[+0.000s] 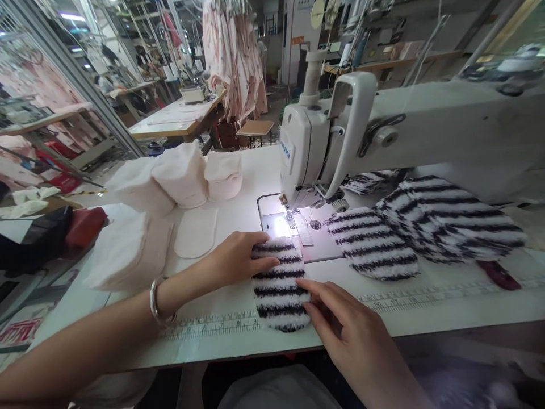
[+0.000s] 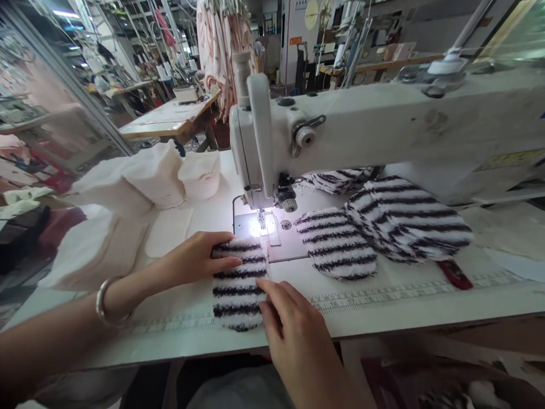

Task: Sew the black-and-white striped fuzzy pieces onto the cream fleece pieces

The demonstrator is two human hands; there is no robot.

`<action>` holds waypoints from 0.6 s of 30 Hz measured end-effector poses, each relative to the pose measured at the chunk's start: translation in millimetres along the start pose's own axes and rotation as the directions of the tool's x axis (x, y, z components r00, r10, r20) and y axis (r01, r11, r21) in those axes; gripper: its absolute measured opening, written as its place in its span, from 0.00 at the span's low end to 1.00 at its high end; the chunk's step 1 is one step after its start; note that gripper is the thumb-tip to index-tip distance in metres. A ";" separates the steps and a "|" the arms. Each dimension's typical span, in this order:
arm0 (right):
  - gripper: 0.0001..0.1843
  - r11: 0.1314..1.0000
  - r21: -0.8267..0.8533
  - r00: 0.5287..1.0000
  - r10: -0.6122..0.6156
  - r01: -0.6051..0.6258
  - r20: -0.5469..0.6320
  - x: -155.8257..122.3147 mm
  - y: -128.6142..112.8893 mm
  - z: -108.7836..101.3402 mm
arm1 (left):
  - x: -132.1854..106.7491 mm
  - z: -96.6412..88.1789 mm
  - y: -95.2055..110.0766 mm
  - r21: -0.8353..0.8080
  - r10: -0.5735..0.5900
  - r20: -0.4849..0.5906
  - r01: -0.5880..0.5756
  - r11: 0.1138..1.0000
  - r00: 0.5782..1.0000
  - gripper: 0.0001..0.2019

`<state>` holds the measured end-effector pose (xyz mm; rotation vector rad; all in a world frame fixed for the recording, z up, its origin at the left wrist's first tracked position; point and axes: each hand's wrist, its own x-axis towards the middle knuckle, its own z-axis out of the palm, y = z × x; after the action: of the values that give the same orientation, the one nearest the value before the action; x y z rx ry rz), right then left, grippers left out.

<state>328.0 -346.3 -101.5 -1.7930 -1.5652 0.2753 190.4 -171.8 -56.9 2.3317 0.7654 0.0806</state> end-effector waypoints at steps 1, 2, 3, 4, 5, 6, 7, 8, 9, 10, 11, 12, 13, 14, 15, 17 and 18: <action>0.14 1.000 -0.001 1.000 -0.005 0.005 0.014 -0.4 1.1 1.0 | 1.0 0.3 -0.6 -0.010 0.005 -0.022 -0.005 1.000 1.000 0.11; 0.15 1.000 0.001 1.000 -0.006 0.006 0.021 -0.9 2.2 1.8 | 2.0 0.1 -1.1 -0.026 0.009 -0.051 -0.011 1.000 0.999 0.10; 0.15 1.000 0.007 1.000 0.000 0.000 0.023 -1.6 3.3 2.2 | 3.1 -0.7 -1.5 -0.048 0.010 -0.077 -0.014 0.999 0.997 0.09; 0.15 1.000 0.019 1.000 0.007 -0.008 0.027 -2.2 4.0 2.1 | 4.4 -2.1 -1.6 -0.077 0.005 -0.092 -0.012 0.997 0.996 0.08; 0.15 0.999 0.040 0.999 0.017 -0.018 0.036 -2.6 4.1 1.3 | 6.0 -4.0 -1.5 -0.114 -0.006 -0.089 -0.005 0.993 0.996 0.07; 0.14 0.997 0.070 0.998 0.037 -0.040 0.041 -2.5 3.5 -0.6 | 7.9 -6.2 -1.2 -0.157 -0.021 -0.064 0.011 0.988 0.998 0.06; 0.14 0.990 0.114 0.997 0.074 -0.078 0.035 -1.7 2.1 -3.4 | 10.0 -8.6 -0.5 -0.207 -0.035 -0.026 0.029 0.978 0.999 0.06; 0.14 0.977 0.172 0.992 0.129 -0.130 0.017 -0.3 -0.2 -7.2 | 12.4 -11.3 0.4 -0.269 -0.046 0.012 0.047 0.962 0.999 0.07; 0.14 0.952 0.244 0.981 0.193 -0.187 -0.002 1.7 -3.1 -11.7 | 14.7 -14.0 1.7 -0.338 -0.055 0.050 0.068 0.939 0.997 0.08; 0.15 0.916 0.326 0.966 0.257 -0.233 -0.031 4.0 -6.4 -16.5 | 16.8 -17.0 3.2 -0.409 -0.061 0.081 0.089 0.908 0.995 0.09; 0.15 0.872 0.411 0.947 0.316 -0.266 -0.058 6.6 -9.6 -21.2 | 18.4 -20.0 4.9 -0.476 -0.066 0.103 0.108 0.873 0.992 0.09; 0.15 0.828 0.487 0.933 0.354 -0.277 -0.071 8.9 -12.4 -25.3 | 19.3 -23.3 6.5 -0.536 -0.070 0.114 0.121 0.836 0.991 0.09; 0.16 0.793 0.548 0.929 0.362 -0.266 -0.073 10.6 -14.3 -28.2 | 19.4 -26.7 7.8 -0.585 -0.074 0.118 0.130 0.801 0.990 0.09; 0.15 0.774 0.584 0.934 0.350 -0.245 -0.072 11.5 -15.1 -29.8 | 18.8 -30.2 8.5 -0.622 -0.080 0.113 0.133 0.772 0.990 0.08; 0.14 0.779 0.587 0.944 0.321 -0.221 -0.071 11.4 -14.8 -29.7 | 17.5 -34.0 8.3 -0.657 -0.084 0.100 0.129 0.743 0.991 0.07; 0.10 0.869 0.476 0.980 0.190 -0.138 -0.063 8.0 -10.8 -25.2 | 13.9 -41.9 4.6 -0.735 -0.085 0.055 0.098 0.671 0.995 0.04; 0.08 0.924 0.378 0.995 0.083 -0.056 -0.055 4.9 -7.7 -21.3 | 12.0 -46.0 1.2 -0.775 -0.085 0.025 0.073 0.628 0.996 0.03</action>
<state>335.8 -349.8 -80.0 -1.5397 -1.2978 0.5059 189.3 -139.1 -22.4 1.4545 0.6563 0.3251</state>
